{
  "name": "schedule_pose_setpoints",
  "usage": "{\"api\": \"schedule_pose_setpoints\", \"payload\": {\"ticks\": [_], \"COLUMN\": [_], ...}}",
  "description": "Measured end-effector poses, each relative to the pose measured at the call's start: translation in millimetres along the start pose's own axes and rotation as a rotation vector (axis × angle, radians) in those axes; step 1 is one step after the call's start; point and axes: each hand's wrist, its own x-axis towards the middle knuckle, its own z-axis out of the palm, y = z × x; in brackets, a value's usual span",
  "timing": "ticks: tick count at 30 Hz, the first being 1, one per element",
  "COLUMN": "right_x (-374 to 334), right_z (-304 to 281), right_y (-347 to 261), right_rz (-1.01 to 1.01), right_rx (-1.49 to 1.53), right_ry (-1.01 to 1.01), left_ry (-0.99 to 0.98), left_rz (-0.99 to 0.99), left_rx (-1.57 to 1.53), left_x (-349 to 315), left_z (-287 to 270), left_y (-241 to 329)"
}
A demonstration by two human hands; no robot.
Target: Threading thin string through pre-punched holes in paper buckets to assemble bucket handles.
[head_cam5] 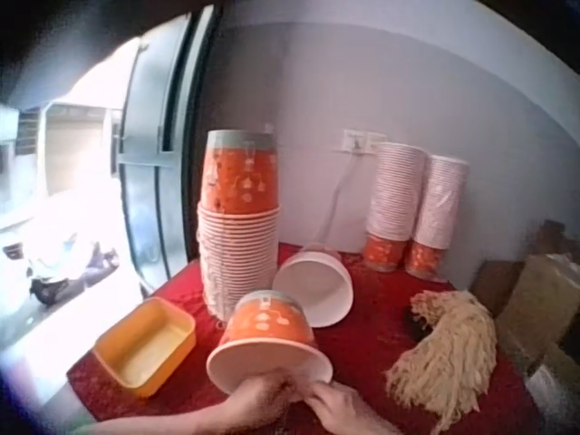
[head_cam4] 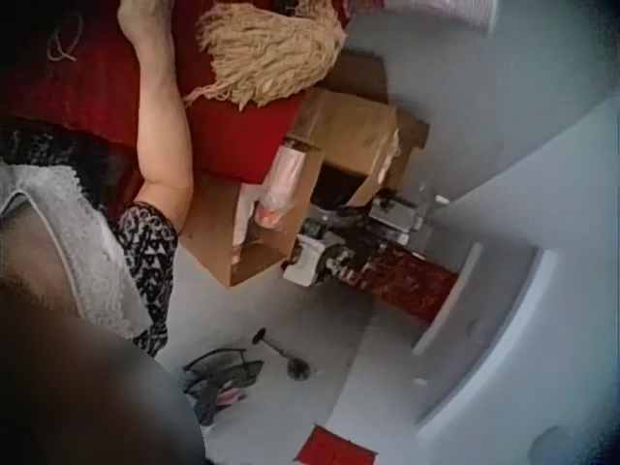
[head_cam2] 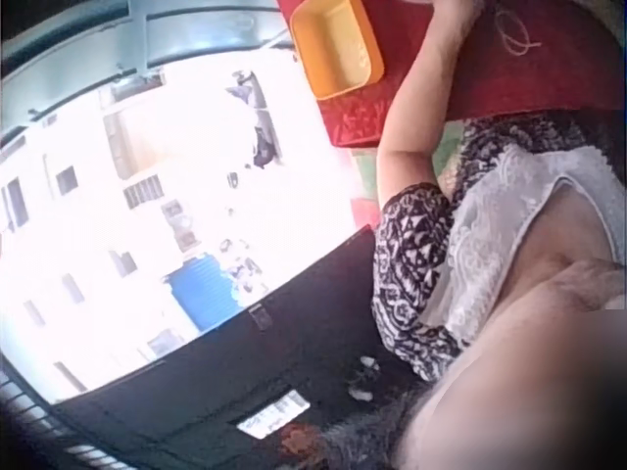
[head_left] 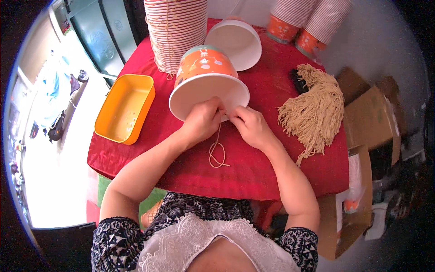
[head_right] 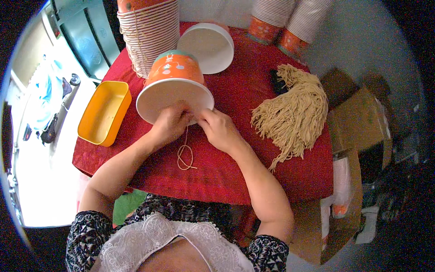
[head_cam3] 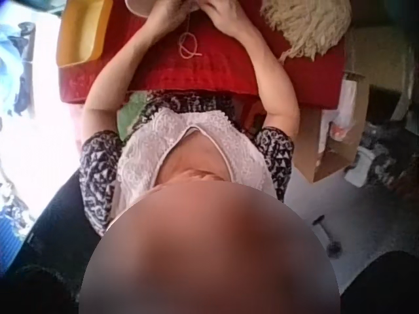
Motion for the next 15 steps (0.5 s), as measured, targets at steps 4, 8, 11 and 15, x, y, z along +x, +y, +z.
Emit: {"api": "schedule_pose_setpoints", "payload": {"ticks": [4,8,11,15], "right_x": [-1.4,-2.8,-1.6,-2.4], "right_z": [-1.7,-2.9,-1.7,-2.6], "right_y": [-4.6,-5.3,-2.2,0.7], "right_rz": [-0.012,-0.157,-0.201,-0.197], "right_rx": [-0.027,-0.153,-0.171,-0.136], "right_ry": [-0.098,-0.129,-0.123,-0.124], "left_ry": [-0.014,-0.073,-0.024,-0.107], "left_rz": [-0.051,-0.207,-0.076,0.041], "left_rx": [0.062,0.183,0.172,0.045], "left_x": [0.0,5.3,4.1,8.6], "left_z": [-1.1,-1.4,-1.3,-16.8], "left_y": [-2.9,2.0,-5.9,-9.8]}}
